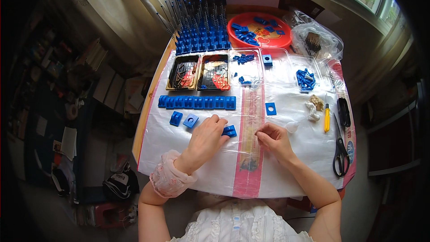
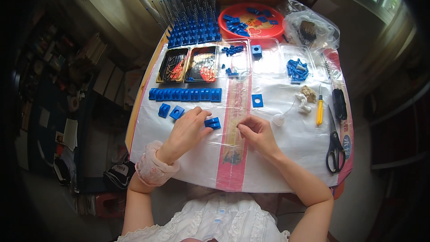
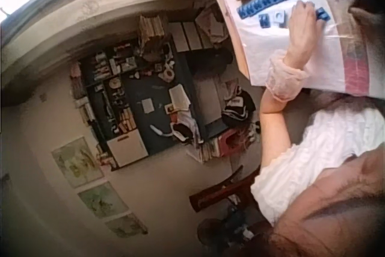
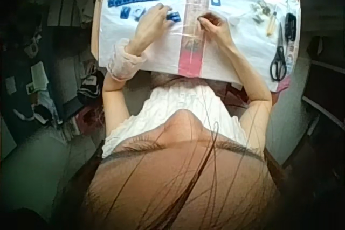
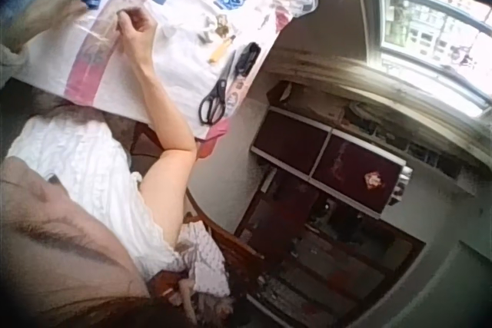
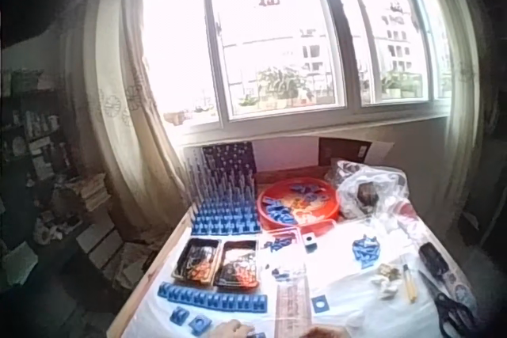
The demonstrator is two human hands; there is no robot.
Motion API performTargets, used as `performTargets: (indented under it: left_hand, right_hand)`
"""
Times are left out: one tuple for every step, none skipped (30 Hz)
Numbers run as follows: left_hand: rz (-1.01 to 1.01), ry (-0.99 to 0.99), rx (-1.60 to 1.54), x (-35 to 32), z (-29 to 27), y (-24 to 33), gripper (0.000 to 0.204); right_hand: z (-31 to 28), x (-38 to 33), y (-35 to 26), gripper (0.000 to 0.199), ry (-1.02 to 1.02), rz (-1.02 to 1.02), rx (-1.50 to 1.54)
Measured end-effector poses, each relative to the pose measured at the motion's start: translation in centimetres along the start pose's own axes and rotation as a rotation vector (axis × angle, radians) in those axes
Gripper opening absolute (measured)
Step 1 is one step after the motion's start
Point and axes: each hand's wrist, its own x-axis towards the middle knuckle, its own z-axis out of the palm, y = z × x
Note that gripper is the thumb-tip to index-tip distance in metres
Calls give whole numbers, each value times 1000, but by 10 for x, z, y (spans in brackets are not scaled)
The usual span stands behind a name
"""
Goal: Assembling small blue plastic components by inserting metal pins and applying adhesive.
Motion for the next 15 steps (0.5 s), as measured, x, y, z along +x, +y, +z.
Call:
performTargets:
  left_hand:
    - [-9, -31, -1, 2, 1, -2, 26]
    - [-19, -62, -2, 3, 2, -3, 26]
    - [-12, -55, -7, 4, 3, -2, 25]
    - [-5, -46, -15, 5, 3, -1, 25]
    - [2, -36, -22, 6, 4, 1, 24]
    - [-5, -23, -29, 7, 4, 3, 23]
    - [-11, -8, -36, 8, 5, 6, 22]
    - [-17, 7, -44, 10, 6, 8, 21]
    - [-24, 22, -17, 13, 8, 10, 21]
    - [-33, 37, 11, 15, 10, 12, 22]
    - [-42, 52, 39, 16, 13, 13, 22]
    - [-50, 54, 73, 17, 15, 13, 23]
    - [-55, 55, 109, 19, 17, 14, 24]
    - [-60, 56, 144, 20, 18, 14, 25]
    - [-86, 32, 162, 20, 18, 14, 27]
  right_hand:
    - [0, 0, 1, 10, -8, -2, 9]
    - [1, 1, 2, 9, 1, -22, 3]
    - [3, 1, 4, 9, 10, -42, -2]
    - [4, 1, 4, 8, 18, -61, -11]
    - [3, 1, 4, 9, 10, -40, -7]
    - [1, 0, 3, 9, 2, -19, -3]
    - [0, 0, 2, 10, -5, 2, -2]
    - [0, 0, 1, 10, -3, 1, 0]
    - [0, 0, 1, 10, -2, 1, 2]
    - [1, 0, 1, 10, -2, 0, 5]
    - [1, 0, 1, 10, -4, -1, 6]
    - [1, 0, 1, 10, -6, -1, 7]
    - [0, 0, 1, 10, -5, -4, 10]
    - [0, 0, 1, 10, -7, -7, 8]
    - [-1, 1, 2, 10, -9, -10, 5]
